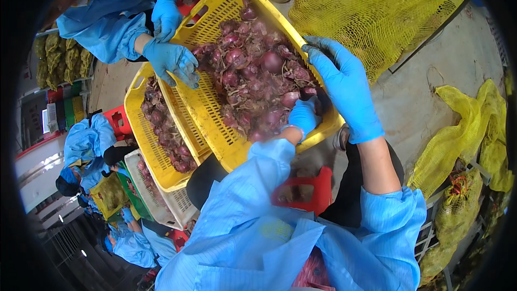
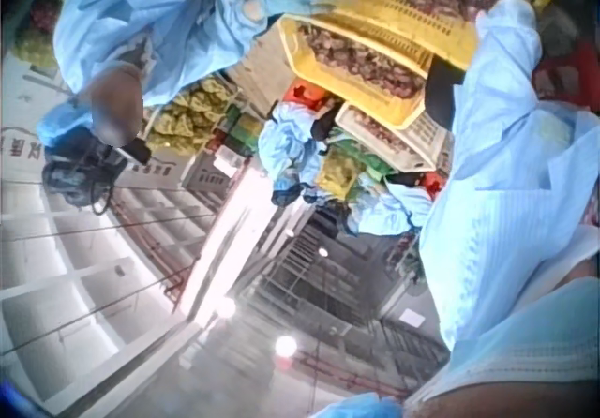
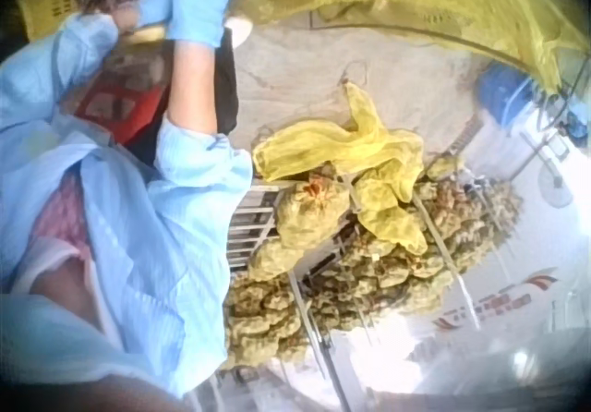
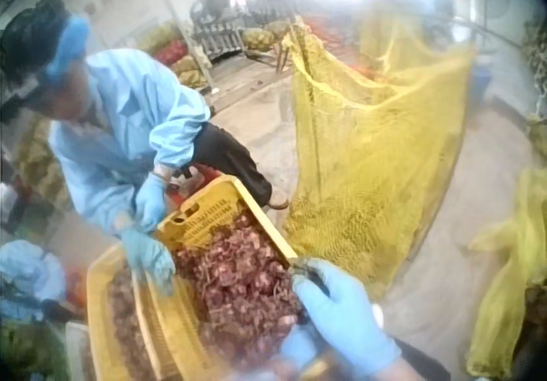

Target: The person sorts onions by hand, picking them from yellow crates, peeling off loose skins, and placing selected onions into a mesh bag.

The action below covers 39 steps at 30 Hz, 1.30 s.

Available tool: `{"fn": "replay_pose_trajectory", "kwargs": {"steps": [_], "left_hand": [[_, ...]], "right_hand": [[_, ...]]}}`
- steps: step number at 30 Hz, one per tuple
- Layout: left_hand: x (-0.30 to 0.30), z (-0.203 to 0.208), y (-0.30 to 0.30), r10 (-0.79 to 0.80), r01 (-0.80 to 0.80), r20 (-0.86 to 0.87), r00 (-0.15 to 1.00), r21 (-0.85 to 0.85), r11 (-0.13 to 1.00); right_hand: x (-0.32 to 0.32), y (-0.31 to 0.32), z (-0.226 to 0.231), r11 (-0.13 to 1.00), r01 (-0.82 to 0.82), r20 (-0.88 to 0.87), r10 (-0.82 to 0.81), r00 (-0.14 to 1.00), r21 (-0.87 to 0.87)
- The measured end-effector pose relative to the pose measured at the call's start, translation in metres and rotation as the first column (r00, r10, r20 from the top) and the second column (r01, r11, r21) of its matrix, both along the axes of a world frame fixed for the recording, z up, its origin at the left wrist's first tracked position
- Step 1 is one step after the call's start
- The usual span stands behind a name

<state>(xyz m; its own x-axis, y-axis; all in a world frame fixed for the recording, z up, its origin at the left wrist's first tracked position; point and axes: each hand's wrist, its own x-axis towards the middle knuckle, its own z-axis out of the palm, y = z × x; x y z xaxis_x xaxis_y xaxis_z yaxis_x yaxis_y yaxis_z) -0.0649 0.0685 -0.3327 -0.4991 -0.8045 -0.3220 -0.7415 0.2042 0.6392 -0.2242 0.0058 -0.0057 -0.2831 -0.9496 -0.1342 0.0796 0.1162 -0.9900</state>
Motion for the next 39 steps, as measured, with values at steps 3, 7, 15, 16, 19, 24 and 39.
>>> {"fn": "replay_pose_trajectory", "kwargs": {"steps": [3,7,15,16,19,24,39], "left_hand": [[-0.013,-0.020,-0.003,-0.030,0.070,0.143,0.989,-0.283,0.957],[0.006,-0.020,-0.020,-0.076,0.081,0.027,0.997,-0.429,0.900],[0.027,0.186,-0.073,0.869,0.089,-0.239,0.433,0.971,0.223],[0.030,0.207,-0.073,0.925,0.186,-0.205,0.319,0.971,0.151],[0.025,0.263,-0.066,0.930,0.010,-0.306,0.206,0.951,0.310],[0.032,0.297,-0.069,0.935,0.142,-0.295,0.195,0.952,0.271],[0.035,0.318,-0.063,0.933,-0.051,-0.247,0.262,0.962,0.269]], "right_hand": [[0.001,0.000,0.002,1.000,0.013,0.020,-0.013,1.000,-0.002],[0.000,0.002,0.023,0.997,-0.062,0.095,0.057,0.994,0.056],[-0.024,0.007,0.000,1.000,0.003,-0.065,-0.004,0.998,-0.011],[-0.024,0.007,-0.001,1.000,0.002,-0.063,-0.004,0.998,-0.024],[-0.017,0.011,0.006,0.991,-0.136,-0.058,0.136,0.989,0.000],[-0.005,0.017,0.023,0.877,-0.480,-0.040,0.479,0.877,-0.002],[0.030,0.017,0.004,0.933,-0.354,0.034,0.357,0.933,-0.070]]}}
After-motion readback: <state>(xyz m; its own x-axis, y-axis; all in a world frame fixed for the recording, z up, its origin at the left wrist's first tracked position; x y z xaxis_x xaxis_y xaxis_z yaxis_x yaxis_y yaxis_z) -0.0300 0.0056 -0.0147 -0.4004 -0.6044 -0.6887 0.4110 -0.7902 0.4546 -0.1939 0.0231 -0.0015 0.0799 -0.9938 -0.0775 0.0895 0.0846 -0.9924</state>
